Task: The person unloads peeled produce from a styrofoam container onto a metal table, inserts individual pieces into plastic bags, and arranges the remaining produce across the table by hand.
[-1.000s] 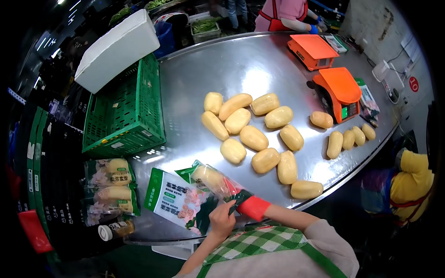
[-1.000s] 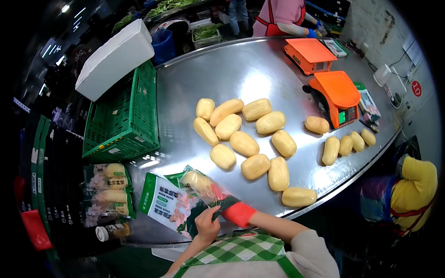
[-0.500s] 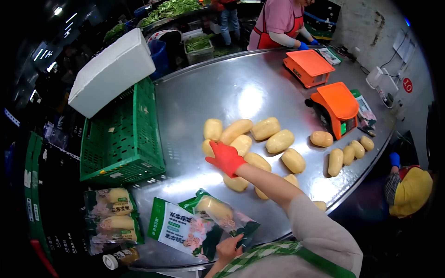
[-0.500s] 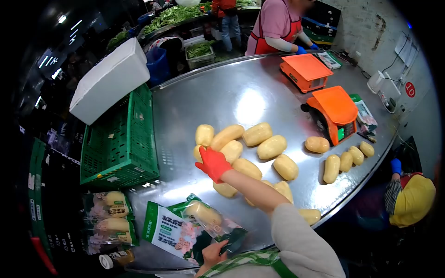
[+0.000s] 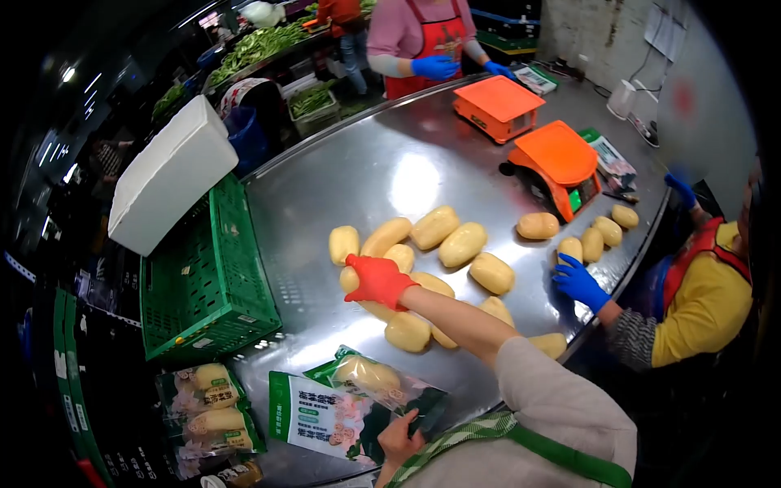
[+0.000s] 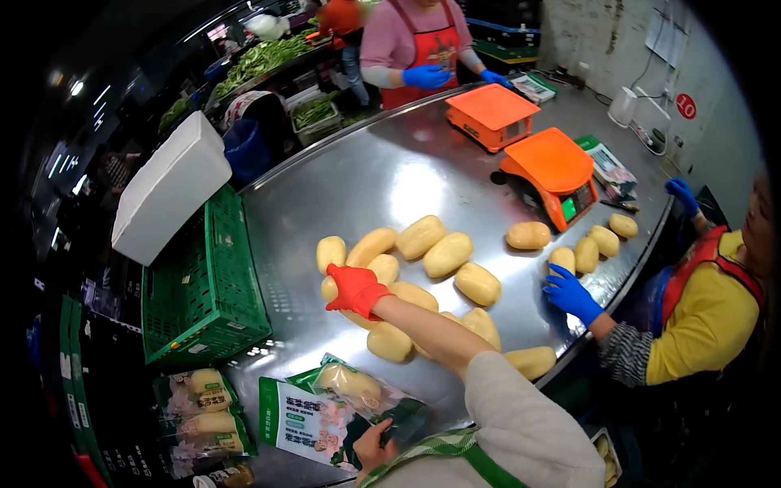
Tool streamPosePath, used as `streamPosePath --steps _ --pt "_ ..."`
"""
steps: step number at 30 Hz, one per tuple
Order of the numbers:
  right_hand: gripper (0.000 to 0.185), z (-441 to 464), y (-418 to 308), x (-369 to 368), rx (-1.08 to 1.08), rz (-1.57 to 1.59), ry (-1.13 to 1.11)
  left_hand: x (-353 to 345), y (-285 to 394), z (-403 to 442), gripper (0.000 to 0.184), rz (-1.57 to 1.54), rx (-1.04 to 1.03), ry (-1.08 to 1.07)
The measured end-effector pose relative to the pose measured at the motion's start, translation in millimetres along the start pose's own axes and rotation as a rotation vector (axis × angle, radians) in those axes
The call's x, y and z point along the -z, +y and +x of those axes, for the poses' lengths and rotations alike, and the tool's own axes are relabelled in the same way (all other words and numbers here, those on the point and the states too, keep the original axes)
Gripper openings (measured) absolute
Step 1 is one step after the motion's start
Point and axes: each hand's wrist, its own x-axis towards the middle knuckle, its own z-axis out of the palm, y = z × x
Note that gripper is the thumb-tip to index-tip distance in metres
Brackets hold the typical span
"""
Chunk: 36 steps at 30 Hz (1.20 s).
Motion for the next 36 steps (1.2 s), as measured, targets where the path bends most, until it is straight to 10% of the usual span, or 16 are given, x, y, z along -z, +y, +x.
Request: streamPosePath --steps 8,14,36 --pt "0.063 -163.5 44.1 37.3 -0.005 0.893 0.226 3.4 32.8 27.9 0.029 0.060 0.171 0.003" --pt "0.046 -309.5 51.5 22.4 -0.584 1.460 0.117 0.2 42.8 54.9 0.024 0.154 0.206 0.035" --pt "0.058 -308.9 -11.2 -53.5 -0.558 1.436 0.153 6.1 38.8 86.9 0.029 0.235 0.209 0.034"
